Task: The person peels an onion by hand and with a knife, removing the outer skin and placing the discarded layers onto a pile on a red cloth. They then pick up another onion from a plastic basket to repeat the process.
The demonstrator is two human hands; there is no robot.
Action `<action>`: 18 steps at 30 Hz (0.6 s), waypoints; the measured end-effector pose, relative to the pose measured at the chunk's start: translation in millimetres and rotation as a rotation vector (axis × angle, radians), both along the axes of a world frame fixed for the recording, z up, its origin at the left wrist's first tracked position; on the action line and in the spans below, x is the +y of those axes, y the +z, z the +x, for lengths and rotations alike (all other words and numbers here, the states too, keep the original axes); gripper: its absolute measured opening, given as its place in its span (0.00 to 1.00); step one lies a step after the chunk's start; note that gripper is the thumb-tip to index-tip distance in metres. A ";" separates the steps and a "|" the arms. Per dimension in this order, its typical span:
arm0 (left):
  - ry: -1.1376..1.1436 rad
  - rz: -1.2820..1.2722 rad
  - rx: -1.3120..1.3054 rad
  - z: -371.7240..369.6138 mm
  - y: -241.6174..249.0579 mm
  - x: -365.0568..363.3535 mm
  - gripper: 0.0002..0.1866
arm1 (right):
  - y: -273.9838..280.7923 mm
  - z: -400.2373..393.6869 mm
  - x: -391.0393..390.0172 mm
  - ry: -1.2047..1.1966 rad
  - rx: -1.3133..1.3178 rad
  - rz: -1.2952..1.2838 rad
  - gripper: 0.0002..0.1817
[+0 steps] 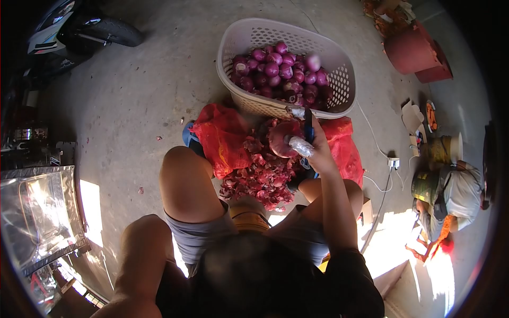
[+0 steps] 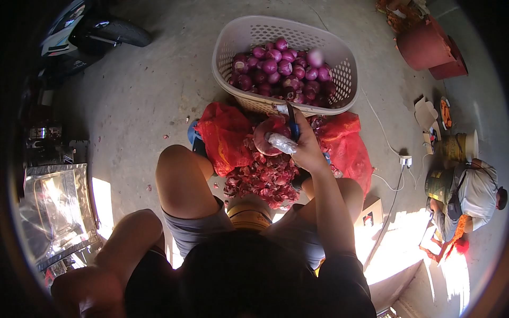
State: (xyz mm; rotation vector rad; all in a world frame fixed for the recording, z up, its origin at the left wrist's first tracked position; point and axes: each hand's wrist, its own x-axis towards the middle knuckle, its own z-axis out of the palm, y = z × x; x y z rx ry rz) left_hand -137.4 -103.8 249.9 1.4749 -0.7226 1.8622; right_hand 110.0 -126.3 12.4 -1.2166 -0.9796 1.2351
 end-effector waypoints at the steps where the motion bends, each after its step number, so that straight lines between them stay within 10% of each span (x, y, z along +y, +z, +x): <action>1: -0.002 -0.005 -0.018 3.1 -0.3 -0.5 0.06 | -1.2 0.2 0.1 -0.008 -0.009 0.017 0.40; 12: -0.039 -0.225 -0.060 -29.7 -31.8 2.2 0.09 | 3.1 2.9 -1.7 -0.031 0.012 0.064 0.37; 15: -0.333 -0.849 0.100 0.0 -82.4 19.6 0.15 | 1.1 4.6 -2.3 -0.068 0.076 0.122 0.35; 17: 0.140 -0.961 0.687 40.7 -142.0 43.0 0.25 | 1.1 3.4 -2.0 -0.114 0.116 0.167 0.34; 18: 0.009 -1.007 0.774 63.7 -168.7 45.2 0.25 | 3.4 0.3 -0.4 -0.145 0.121 0.194 0.33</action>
